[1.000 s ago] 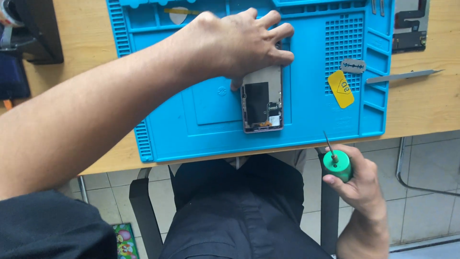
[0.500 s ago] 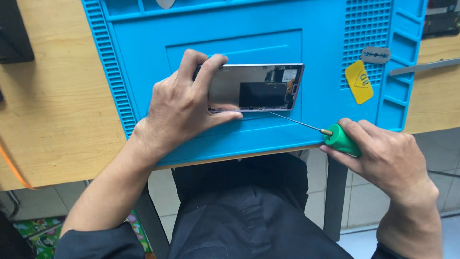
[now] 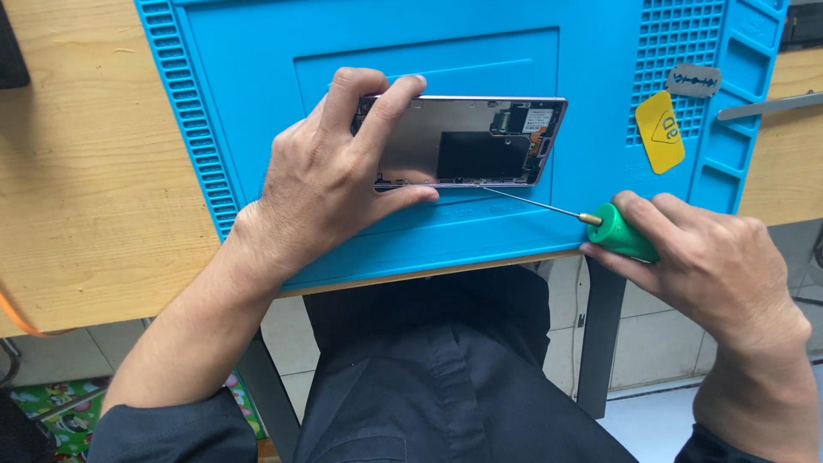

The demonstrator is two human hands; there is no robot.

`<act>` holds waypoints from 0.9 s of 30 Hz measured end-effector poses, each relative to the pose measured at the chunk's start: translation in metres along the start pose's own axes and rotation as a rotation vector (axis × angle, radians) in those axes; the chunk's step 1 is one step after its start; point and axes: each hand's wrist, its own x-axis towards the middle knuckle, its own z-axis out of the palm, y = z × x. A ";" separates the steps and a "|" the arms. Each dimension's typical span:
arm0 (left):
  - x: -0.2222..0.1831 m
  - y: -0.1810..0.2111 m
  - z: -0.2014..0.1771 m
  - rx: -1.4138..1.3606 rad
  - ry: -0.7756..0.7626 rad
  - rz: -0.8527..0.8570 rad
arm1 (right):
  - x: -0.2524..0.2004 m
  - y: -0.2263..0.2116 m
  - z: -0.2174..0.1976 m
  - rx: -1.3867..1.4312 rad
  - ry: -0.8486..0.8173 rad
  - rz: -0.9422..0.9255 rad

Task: Disassembling a mobile phone by unscrewing internal components and removing the screen on a repair mat.

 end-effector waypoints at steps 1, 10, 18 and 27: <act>0.000 0.000 0.000 -0.006 0.001 0.008 | 0.001 0.002 -0.001 -0.034 0.016 -0.009; 0.001 0.000 0.000 -0.072 -0.002 0.002 | 0.020 0.020 -0.012 -0.196 -0.030 -0.091; 0.002 -0.004 -0.008 -0.109 -0.087 0.002 | 0.033 0.026 -0.016 -0.212 -0.035 -0.137; -0.002 -0.013 -0.009 -0.173 -0.095 0.074 | 0.026 0.002 -0.015 -0.066 -0.091 -0.142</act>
